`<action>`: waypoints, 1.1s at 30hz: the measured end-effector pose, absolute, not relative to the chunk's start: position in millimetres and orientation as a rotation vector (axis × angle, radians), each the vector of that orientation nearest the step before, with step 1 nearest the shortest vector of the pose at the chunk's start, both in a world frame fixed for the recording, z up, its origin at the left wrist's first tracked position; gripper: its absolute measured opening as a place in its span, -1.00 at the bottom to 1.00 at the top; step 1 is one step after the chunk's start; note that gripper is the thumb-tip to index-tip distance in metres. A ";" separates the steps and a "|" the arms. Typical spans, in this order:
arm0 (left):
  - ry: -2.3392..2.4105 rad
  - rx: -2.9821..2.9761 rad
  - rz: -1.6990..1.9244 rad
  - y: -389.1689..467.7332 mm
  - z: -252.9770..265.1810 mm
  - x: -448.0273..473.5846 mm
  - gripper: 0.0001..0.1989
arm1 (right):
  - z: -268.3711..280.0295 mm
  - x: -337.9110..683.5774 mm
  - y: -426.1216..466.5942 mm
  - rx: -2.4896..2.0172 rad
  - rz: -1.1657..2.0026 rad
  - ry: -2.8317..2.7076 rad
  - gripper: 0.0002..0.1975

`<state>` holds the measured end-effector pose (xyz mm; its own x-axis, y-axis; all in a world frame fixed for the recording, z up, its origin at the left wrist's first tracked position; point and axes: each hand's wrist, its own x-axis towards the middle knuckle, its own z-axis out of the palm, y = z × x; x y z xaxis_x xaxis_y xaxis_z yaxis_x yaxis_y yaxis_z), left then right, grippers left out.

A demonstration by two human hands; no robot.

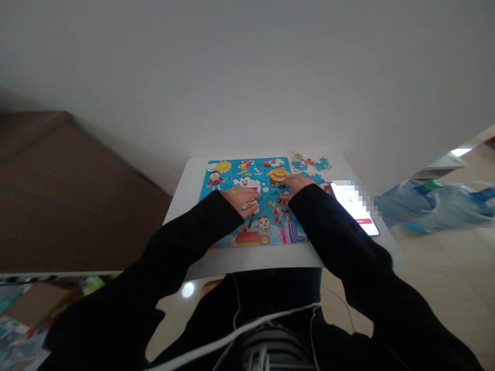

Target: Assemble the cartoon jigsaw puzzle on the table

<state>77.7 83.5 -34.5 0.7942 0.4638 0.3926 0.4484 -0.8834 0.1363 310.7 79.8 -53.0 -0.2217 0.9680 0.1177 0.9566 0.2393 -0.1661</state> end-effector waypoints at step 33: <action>0.577 2.975 1.030 142.7 -100.9 108.3 -0.77 | -99.3 326.2 107.2 -1.495 0.129 -2.192 -0.70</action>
<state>108.3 142.7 -100.9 0.7281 0.3156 0.6085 0.3538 -0.9333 0.0606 326.2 107.2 -99.3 -0.2875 0.8979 0.3335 0.8524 0.3986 -0.3384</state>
